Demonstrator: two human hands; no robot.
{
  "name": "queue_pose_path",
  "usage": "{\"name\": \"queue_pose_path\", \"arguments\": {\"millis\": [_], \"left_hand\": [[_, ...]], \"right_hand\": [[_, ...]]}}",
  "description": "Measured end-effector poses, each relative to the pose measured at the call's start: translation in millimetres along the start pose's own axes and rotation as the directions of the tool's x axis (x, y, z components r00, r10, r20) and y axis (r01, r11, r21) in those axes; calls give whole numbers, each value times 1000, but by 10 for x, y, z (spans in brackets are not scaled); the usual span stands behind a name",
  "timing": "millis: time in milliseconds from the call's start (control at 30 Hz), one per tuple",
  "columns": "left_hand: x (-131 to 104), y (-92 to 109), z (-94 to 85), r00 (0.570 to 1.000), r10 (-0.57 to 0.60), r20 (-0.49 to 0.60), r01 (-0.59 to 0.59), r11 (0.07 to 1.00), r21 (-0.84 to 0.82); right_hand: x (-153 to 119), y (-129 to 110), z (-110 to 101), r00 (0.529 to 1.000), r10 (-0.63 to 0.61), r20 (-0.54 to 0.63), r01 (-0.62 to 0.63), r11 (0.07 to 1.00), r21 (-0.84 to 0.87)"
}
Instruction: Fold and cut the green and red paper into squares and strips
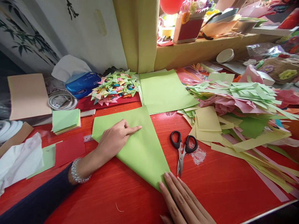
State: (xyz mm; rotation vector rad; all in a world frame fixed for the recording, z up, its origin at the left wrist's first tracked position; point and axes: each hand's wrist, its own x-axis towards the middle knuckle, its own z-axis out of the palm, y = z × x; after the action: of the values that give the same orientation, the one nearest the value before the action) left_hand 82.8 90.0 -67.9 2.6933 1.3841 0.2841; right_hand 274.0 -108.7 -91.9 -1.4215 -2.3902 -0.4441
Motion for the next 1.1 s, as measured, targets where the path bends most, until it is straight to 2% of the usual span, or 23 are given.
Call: {"name": "queue_pose_path", "arguments": {"millis": [1100], "left_hand": [[-4, 32, -24, 1000, -18, 8, 18, 999, 37]], "right_hand": [[2, -16, 14, 1000, 3, -3, -3, 1000, -24]]}}
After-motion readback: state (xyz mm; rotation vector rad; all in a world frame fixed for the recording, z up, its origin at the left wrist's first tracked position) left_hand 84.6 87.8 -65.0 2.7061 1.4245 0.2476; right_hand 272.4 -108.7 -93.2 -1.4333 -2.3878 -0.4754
